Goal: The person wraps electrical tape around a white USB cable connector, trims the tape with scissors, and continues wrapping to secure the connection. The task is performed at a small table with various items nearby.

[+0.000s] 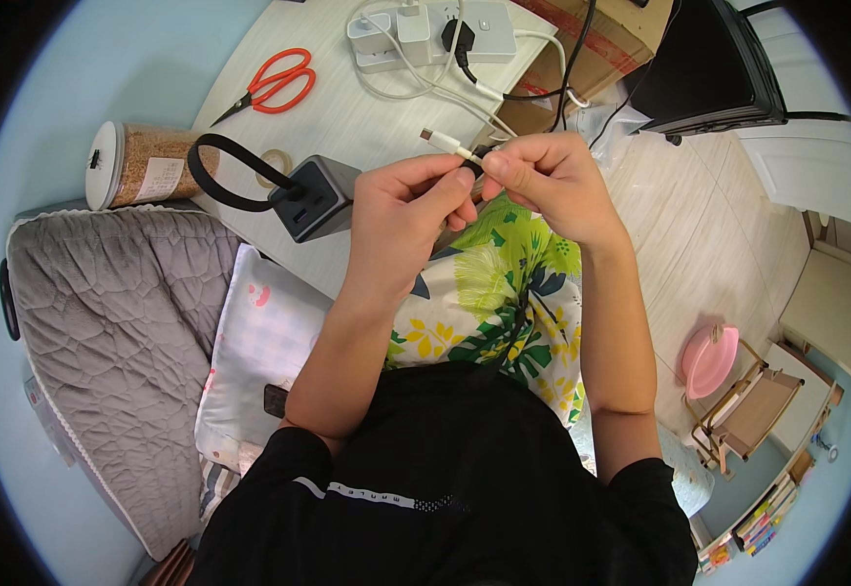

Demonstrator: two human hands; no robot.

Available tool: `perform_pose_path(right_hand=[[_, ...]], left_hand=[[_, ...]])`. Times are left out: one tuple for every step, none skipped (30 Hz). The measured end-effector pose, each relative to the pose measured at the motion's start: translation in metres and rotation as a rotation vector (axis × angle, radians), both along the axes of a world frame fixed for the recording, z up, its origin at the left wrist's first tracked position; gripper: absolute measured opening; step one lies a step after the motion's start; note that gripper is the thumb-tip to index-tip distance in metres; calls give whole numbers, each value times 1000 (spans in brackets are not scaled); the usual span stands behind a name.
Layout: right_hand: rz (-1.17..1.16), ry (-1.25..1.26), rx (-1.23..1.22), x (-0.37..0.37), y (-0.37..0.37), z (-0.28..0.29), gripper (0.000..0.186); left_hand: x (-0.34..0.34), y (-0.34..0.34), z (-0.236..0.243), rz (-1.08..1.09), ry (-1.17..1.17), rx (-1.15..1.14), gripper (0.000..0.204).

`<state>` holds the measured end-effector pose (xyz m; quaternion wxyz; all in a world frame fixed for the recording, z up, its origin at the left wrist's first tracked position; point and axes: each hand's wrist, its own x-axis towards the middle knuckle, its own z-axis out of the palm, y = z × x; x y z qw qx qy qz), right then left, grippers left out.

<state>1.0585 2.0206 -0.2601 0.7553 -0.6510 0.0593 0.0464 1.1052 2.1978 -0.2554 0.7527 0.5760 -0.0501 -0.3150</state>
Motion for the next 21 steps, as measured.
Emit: perform_pose_path(right_hand=[[-1, -1, -1, 0, 0, -1, 29], [-1, -2, -1, 0, 0, -2, 29], [-3, 1, 4, 0, 0, -2, 29], [-4, 3, 10, -1, 0, -1, 29], [-6, 7, 15, -1, 0, 0, 29], [-8, 11, 15, -1, 0, 0, 30], [-9, 16, 14, -1, 0, 0, 31], [-10, 20, 14, -1, 0, 0, 31], [-6, 18, 23, -1, 0, 0, 32], [-2, 15, 32, 0, -1, -1, 32], [2, 12, 40, 0, -2, -1, 33], [-6, 12, 40, 0, -2, -2, 33], [-14, 11, 39, 0, -1, -3, 33], [-21, 10, 38, 0, -1, -3, 33], [-25, 9, 41, 0, -1, -5, 33], [-30, 9, 45, 0, 0, -6, 33], [-35, 8, 48, 1, 0, -7, 33], [-43, 11, 54, 1, 0, -8, 33], [-52, 13, 60, 1, 1, -8, 33], [-61, 15, 66, 1, 1, -9, 33], [-73, 19, 55, 2, 2, -8, 32]], left_hand=[[0, 0, 0, -3, 2, 2, 17], [0, -1, 0, -6, 4, 3, 17], [1, -1, 1, -8, 5, 4, 17], [0, -1, 0, -1, 12, -2, 18], [0, -1, 0, 7, 20, -8, 18], [0, -1, 0, 14, 28, -15, 18], [-1, -1, 0, 21, 29, -22, 19], [-2, -2, 1, 27, 30, -28, 19], [-3, -2, 2, 34, 32, -35, 19], [-3, -2, 3, 37, 30, -34, 20], [-4, -3, 4, 39, 28, -34, 20], [-4, -3, 5, 42, 27, -33, 20], [-4, -3, 5, 45, 25, -44, 20], [-4, -4, 5, 48, 23, -54, 21], [-5, -5, 5, 52, 21, -65, 21], [-6, -6, 5, 69, 28, -61, 21], [-7, -8, 7, 86, 35, -58, 21], [-7, -9, 8, 103, 42, -55, 22], [-7, -9, 8, 97, 29, -50, 21], [-7, -9, 7, 90, 17, -46, 21], [-6, -9, 7, 84, 5, -41, 21]])
